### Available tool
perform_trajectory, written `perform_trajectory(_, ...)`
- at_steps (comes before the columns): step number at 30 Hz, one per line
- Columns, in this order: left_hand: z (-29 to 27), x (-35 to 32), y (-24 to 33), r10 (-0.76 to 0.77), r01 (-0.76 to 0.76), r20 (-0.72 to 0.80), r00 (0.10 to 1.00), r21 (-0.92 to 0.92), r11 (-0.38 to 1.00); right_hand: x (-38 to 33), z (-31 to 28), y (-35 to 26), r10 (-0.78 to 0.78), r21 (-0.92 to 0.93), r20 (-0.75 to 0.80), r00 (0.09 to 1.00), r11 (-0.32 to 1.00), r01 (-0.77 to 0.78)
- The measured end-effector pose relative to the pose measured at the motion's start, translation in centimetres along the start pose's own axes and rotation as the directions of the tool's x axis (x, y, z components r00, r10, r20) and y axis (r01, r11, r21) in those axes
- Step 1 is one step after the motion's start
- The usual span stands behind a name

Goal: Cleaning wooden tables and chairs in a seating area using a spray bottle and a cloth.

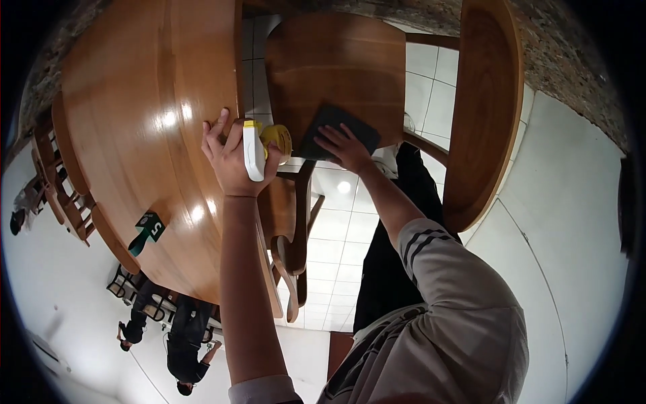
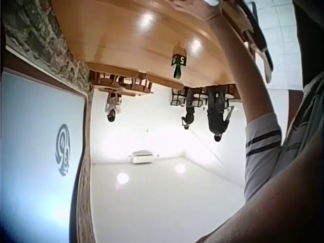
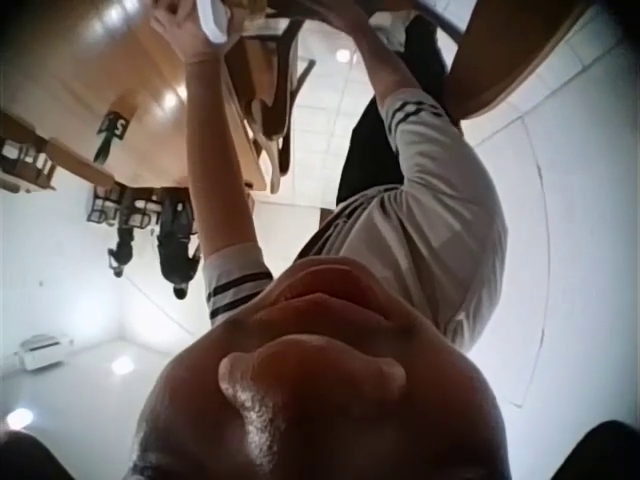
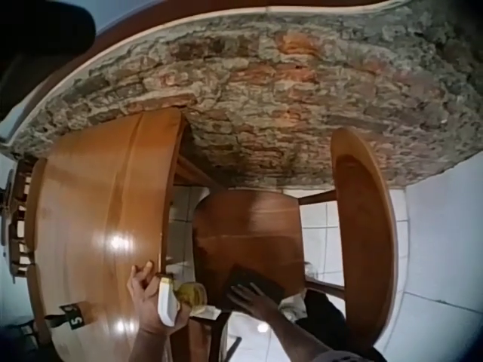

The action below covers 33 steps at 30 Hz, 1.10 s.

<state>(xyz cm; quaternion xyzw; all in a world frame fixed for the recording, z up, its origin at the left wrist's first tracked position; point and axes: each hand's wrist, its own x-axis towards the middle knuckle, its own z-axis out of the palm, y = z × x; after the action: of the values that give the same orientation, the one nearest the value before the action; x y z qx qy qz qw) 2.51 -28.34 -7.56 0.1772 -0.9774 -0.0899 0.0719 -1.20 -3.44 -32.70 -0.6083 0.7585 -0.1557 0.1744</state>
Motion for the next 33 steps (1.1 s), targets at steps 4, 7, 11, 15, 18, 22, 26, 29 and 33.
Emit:
perform_trajectory(4,-0.1,-0.2,-0.2,0.009,-0.009,-0.005,1.0,0.019,1.0,-3.0,-0.7,2.0,0.518,0.174,-0.096,0.85,0.849,-0.498)
perform_trajectory(7,0.3,0.3,0.2,0.019,-0.019,-0.014,1.0,0.024,1.0,-0.9,-0.5,4.8,0.817,0.038,-0.313,0.485,0.521,-0.853)
perform_trajectory(11,0.5,0.4,0.5,0.018,-0.018,-0.013,1.0,0.023,1.0,3.6,-2.0,9.6,0.864,0.037,-0.476,0.166,0.208,-0.977)
perform_trajectory(15,-0.2,-0.1,-0.4,0.011,-0.011,-0.004,1.0,0.029,1.0,6.8,-4.7,14.5,0.975,0.281,-0.218,0.034,0.097,-0.955)
perform_trajectory(18,0.4,0.2,0.2,0.006,-0.006,-0.025,1.0,0.016,1.0,7.0,-5.2,20.1,0.984,0.399,-0.174,0.03,0.099,-0.911)
perform_trajectory(22,-0.1,0.2,-0.1,0.023,-0.024,0.016,1.0,0.038,0.999,9.0,-4.8,21.2,0.968,0.355,-0.198,0.153,0.216,-0.91)
perform_trajectory(26,0.1,0.3,0.3,0.012,-0.012,0.006,1.0,0.04,0.999,8.2,-2.7,15.9,0.813,0.322,-0.553,0.182,0.41,-0.853)
perform_trajectory(29,0.0,0.0,0.0,0.019,-0.02,0.038,0.999,0.006,1.0,8.6,-2.3,14.1,0.58,-0.112,-0.367,0.727,0.749,-0.653)
perform_trajectory(33,-0.4,0.2,-0.1,0.017,-0.018,0.064,0.998,0.017,1.0,12.9,-5.7,18.7,0.326,-0.131,-0.393,0.86,0.905,-0.404)
